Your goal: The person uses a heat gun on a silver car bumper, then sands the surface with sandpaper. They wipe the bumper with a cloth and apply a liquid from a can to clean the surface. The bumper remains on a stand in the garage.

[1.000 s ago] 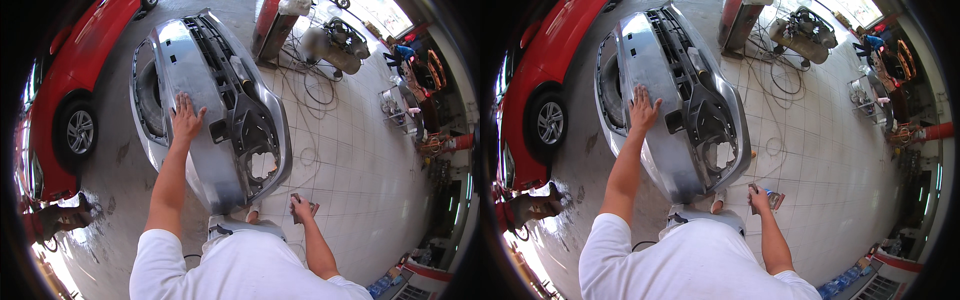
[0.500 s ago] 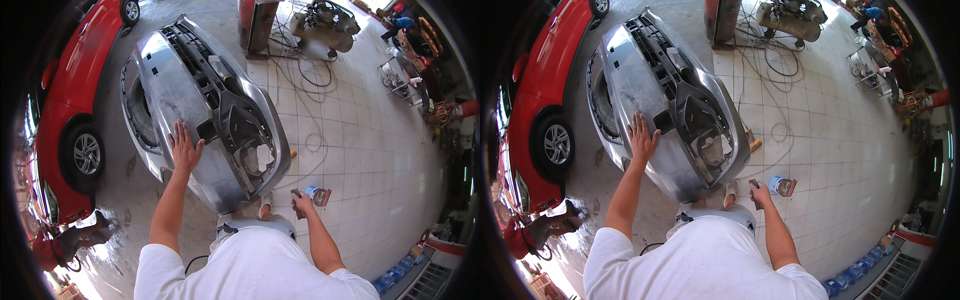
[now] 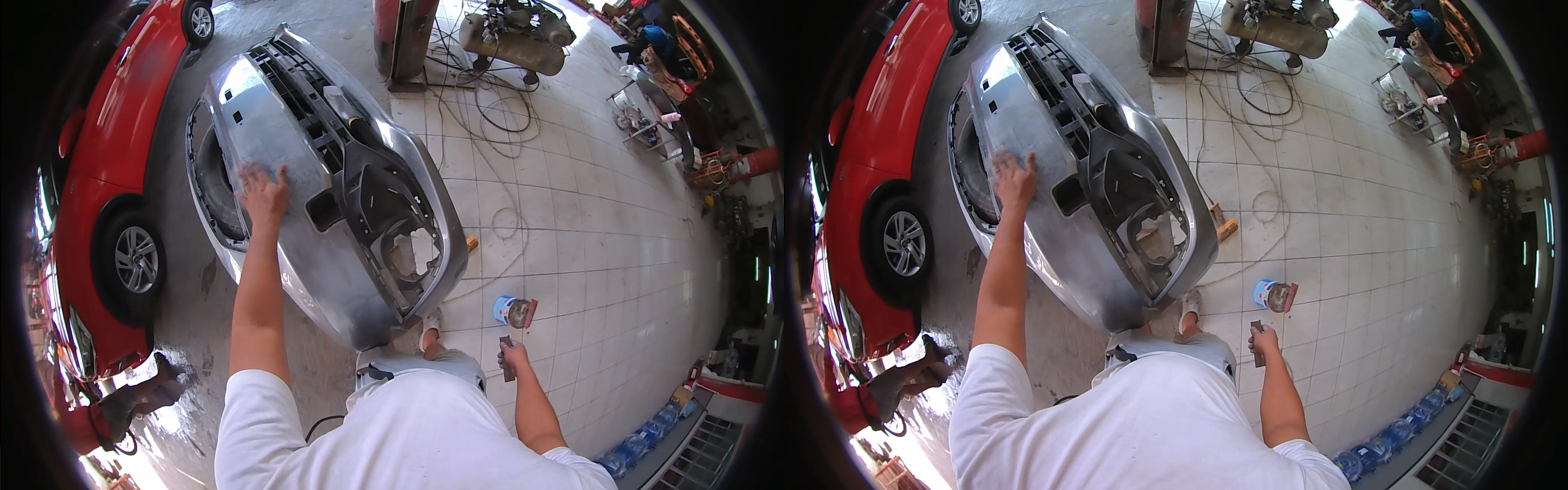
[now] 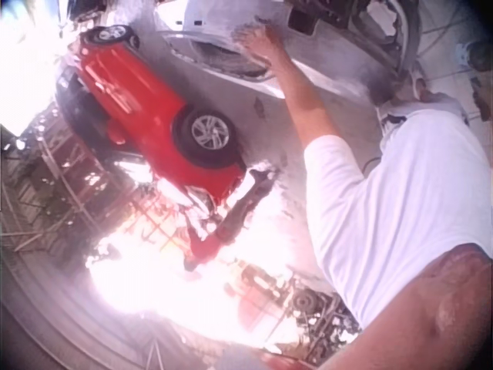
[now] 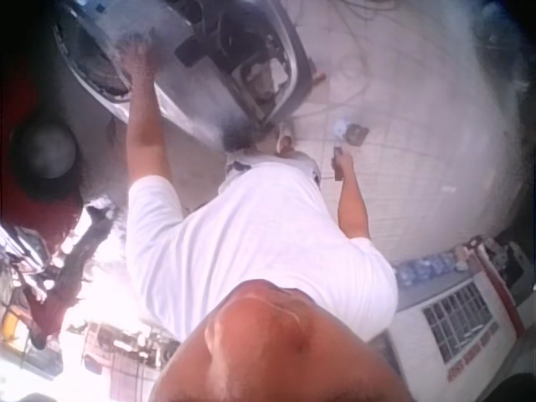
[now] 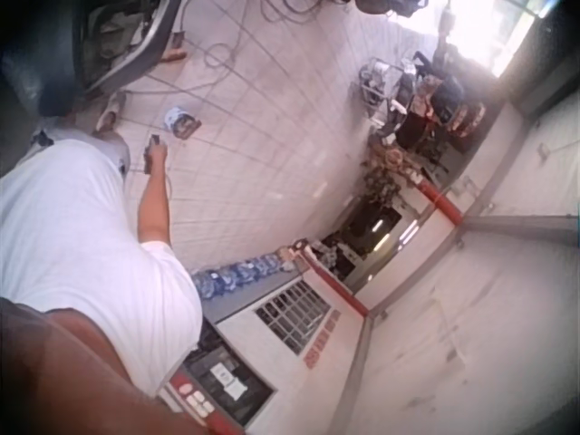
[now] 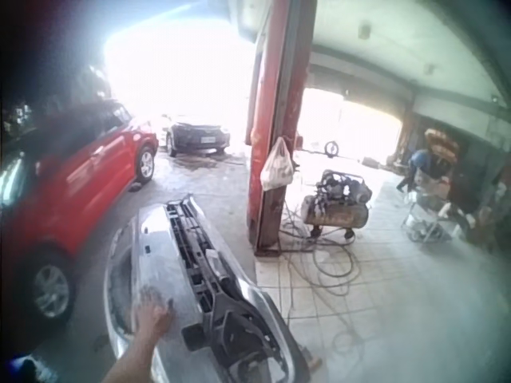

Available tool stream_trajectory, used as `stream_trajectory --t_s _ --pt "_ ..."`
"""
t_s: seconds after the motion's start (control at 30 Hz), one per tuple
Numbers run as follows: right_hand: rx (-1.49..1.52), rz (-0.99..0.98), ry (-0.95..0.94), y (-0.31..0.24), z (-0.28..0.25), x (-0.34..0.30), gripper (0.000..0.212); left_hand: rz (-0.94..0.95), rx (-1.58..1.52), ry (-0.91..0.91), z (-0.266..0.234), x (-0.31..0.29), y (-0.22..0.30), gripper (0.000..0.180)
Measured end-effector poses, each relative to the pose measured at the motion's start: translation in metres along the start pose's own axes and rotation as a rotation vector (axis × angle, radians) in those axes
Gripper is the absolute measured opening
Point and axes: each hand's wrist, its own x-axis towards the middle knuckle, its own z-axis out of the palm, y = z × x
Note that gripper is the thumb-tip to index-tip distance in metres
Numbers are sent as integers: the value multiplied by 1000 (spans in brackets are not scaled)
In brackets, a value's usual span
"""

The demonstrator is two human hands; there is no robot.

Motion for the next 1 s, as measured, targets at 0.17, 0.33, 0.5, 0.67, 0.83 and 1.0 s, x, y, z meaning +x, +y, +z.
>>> stream_trajectory --t_s 0.17,0.33,0.5,0.67,0.83,1.0 --pt "-45 115 -15 26 -7 7 18 604 -68 -132 -17 -49 44 87" --pt "-16 -28 13 9 -8 4 16 494 11 -59 -13 -40 20 81" --pt "60 -121 22 -15 -10 -15 21 266 -4 -20 2 10 3 84" --pt "-113 -173 96 -18 -30 -31 54 126 -20 29 20 8 -9 87" --pt "-184 -19 293 4 -51 -3 67 164 -14 66 19 -41 3 86" --pt "-451 23 317 3 -67 83 61 203 46 134 34 -78 2 85"
